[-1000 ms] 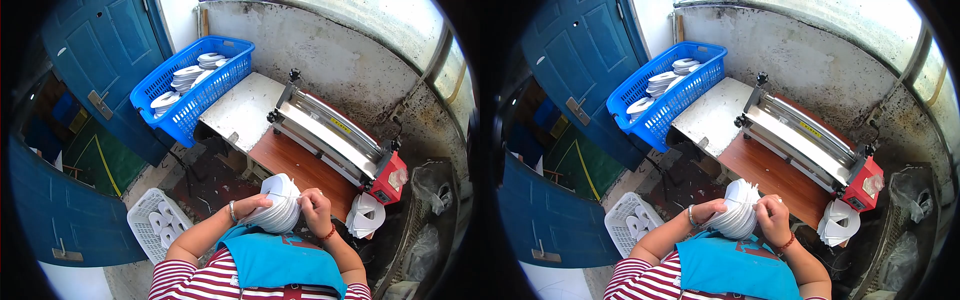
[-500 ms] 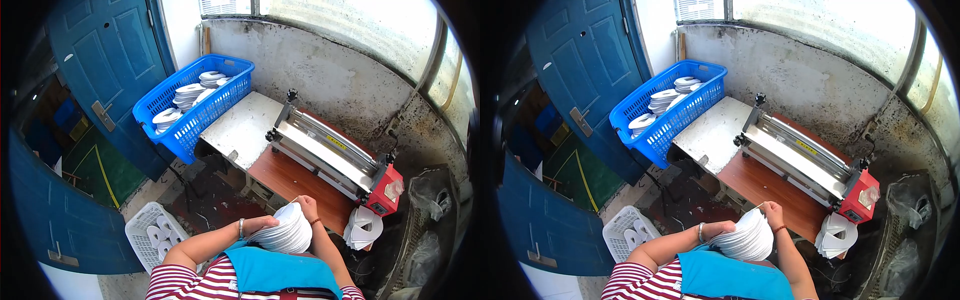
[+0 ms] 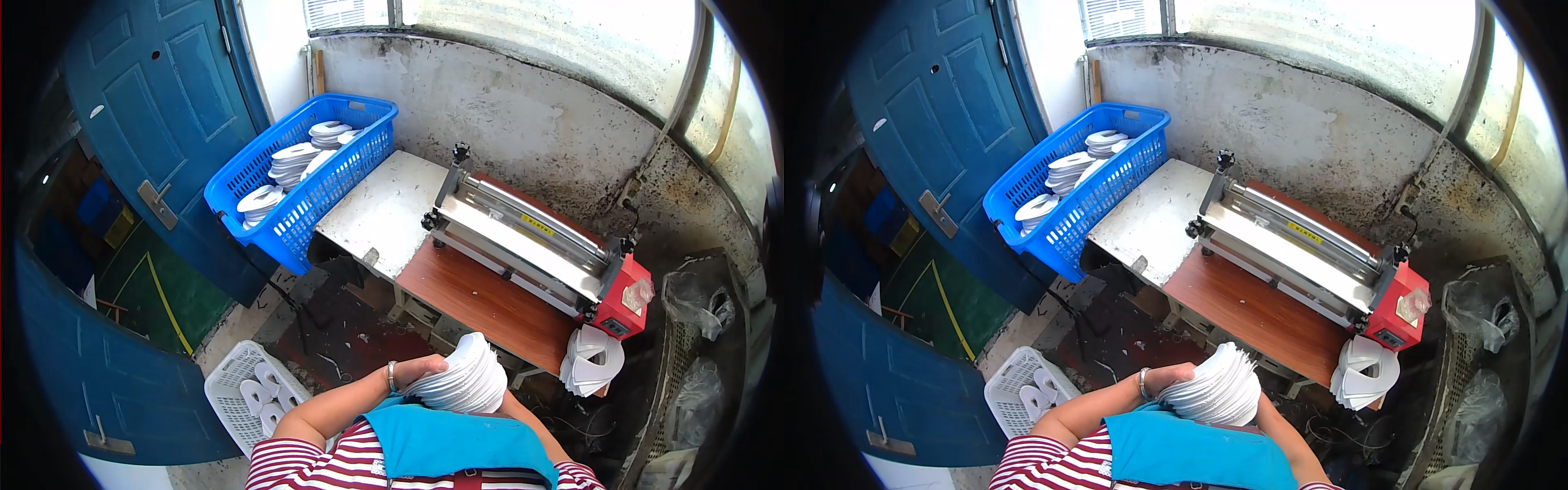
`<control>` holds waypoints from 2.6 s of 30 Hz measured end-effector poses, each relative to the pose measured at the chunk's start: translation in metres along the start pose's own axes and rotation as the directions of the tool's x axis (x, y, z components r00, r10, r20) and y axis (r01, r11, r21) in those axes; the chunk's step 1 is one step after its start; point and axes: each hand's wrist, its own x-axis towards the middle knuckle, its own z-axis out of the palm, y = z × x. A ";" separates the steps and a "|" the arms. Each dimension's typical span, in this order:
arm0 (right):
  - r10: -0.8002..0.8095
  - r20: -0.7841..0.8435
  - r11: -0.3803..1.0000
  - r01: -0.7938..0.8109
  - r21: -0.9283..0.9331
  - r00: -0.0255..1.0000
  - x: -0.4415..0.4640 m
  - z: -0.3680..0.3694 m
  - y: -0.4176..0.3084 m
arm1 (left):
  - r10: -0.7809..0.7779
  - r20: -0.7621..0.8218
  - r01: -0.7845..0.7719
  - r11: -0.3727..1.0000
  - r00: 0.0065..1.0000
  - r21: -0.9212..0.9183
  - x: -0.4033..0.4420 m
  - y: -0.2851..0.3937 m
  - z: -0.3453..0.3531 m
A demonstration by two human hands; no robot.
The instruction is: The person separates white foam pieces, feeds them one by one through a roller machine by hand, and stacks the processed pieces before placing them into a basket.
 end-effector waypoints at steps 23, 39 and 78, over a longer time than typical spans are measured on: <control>-0.622 -0.656 0.599 -0.279 -0.750 0.428 -0.168 -0.184 -0.024 | 0.010 -0.251 0.036 0.984 0.968 0.177 -0.016 -0.016 -0.006; -0.421 -0.277 0.904 0.372 -0.212 0.864 -0.149 -0.072 -0.082 | 0.058 -0.047 -0.073 0.874 0.997 -0.480 0.003 -0.013 -0.026; 0.035 -0.520 0.995 -0.077 -0.059 0.854 -0.082 -0.012 -0.064 | -0.180 -0.349 0.202 0.979 0.920 0.029 0.037 0.008 -0.122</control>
